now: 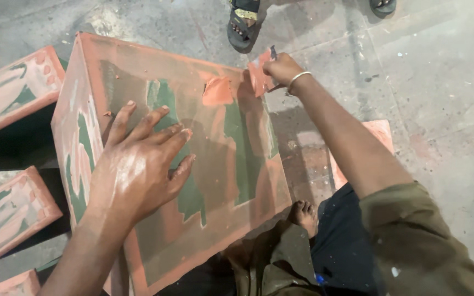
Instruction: The person applies a pink paste onto the edges and surfaces of green wooden furniture pieces using a small rectangular tool. They scoop paste from a tile and spread it along the edges of a drawer and a small cabinet.
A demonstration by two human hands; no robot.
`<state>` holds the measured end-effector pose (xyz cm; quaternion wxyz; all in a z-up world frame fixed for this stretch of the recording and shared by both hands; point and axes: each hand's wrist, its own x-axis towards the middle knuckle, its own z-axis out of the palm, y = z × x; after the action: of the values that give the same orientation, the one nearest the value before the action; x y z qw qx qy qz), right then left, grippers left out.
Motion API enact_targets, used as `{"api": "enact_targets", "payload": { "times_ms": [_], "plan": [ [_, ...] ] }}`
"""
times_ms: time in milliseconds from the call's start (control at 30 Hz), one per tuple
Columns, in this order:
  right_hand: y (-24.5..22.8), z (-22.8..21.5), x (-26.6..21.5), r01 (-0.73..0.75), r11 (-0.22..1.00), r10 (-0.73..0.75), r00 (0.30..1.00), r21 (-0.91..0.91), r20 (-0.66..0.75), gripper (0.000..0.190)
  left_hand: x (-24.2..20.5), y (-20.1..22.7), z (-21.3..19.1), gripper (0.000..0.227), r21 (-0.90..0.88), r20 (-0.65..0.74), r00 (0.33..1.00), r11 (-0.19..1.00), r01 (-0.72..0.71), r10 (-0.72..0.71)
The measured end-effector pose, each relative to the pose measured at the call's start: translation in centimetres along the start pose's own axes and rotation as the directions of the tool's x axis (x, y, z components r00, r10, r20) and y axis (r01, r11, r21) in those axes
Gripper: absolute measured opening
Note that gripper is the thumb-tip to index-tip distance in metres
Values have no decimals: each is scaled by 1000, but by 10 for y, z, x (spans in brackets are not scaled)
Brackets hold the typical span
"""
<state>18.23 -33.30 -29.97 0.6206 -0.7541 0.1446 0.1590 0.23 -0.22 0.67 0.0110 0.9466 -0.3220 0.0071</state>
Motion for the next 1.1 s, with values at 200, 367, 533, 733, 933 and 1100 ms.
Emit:
{"api": "enact_targets", "payload": {
  "times_ms": [200,367,533,733,933,1100],
  "plan": [
    [10,8,-41,276,899,-337,931,-339,-137,27,0,0,-1,37,0,-7,1000,1000,6,-6],
    [3,62,-120,554,575,-696,718,-602,-4,33,-2,0,-2,37,5,-26,1000,1000,6,-6],
    [-5,12,-149,561,514,-556,794,-649,246,48,-1,0,-1,37,0,-46,999,1000,-4,4],
    [-9,-5,-61,565,658,-594,796,-498,117,50,-1,1,-1,35,-3,-54,998,1000,12,-13],
    [30,1,-78,645,573,-661,728,-505,180,51,0,-1,1,35,-3,-50,998,1000,28,-28],
    [30,-22,-83,604,655,-561,791,-454,243,50,-1,0,1,35,7,-49,999,1000,11,-11]
  ]
}}
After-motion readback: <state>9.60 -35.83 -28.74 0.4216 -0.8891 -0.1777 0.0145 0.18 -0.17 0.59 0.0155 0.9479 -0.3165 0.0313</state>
